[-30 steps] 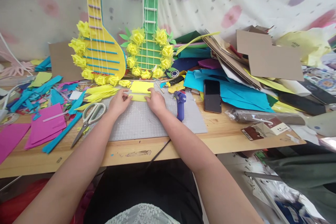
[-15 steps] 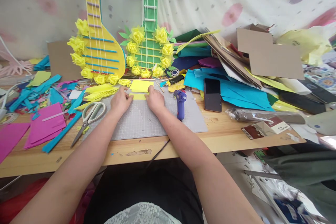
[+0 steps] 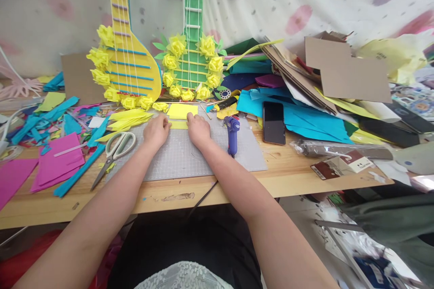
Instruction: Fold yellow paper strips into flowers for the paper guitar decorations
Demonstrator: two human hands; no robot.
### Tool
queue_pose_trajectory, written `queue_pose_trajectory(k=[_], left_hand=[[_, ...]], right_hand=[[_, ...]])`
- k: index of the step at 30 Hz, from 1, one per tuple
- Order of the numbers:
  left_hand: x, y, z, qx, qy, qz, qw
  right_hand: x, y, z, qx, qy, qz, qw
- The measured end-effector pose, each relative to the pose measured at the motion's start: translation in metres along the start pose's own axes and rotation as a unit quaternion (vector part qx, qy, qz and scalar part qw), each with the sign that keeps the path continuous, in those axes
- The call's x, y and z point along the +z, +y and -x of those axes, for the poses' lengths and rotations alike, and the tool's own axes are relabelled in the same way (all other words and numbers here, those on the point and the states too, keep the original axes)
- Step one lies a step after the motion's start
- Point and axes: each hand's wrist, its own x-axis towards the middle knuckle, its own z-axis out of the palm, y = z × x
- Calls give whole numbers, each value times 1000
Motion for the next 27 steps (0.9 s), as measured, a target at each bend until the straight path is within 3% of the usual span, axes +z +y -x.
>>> queue_pose_trajectory(k=[4,13,19,27], left_hand=[[4,-1,0,51,28,-4,998],[10,5,5,49,71,-13,996],[9,6,6,49,65,-13,997],[8,-8,2,15,26,29,999]], right_hand=[[-2,-2,2,-9,-4,34,999],[1,-12,9,1,41,59,997],[-1,-14,9,3,35,56,998],[-2,3,9,-19,-4,4,1000]])
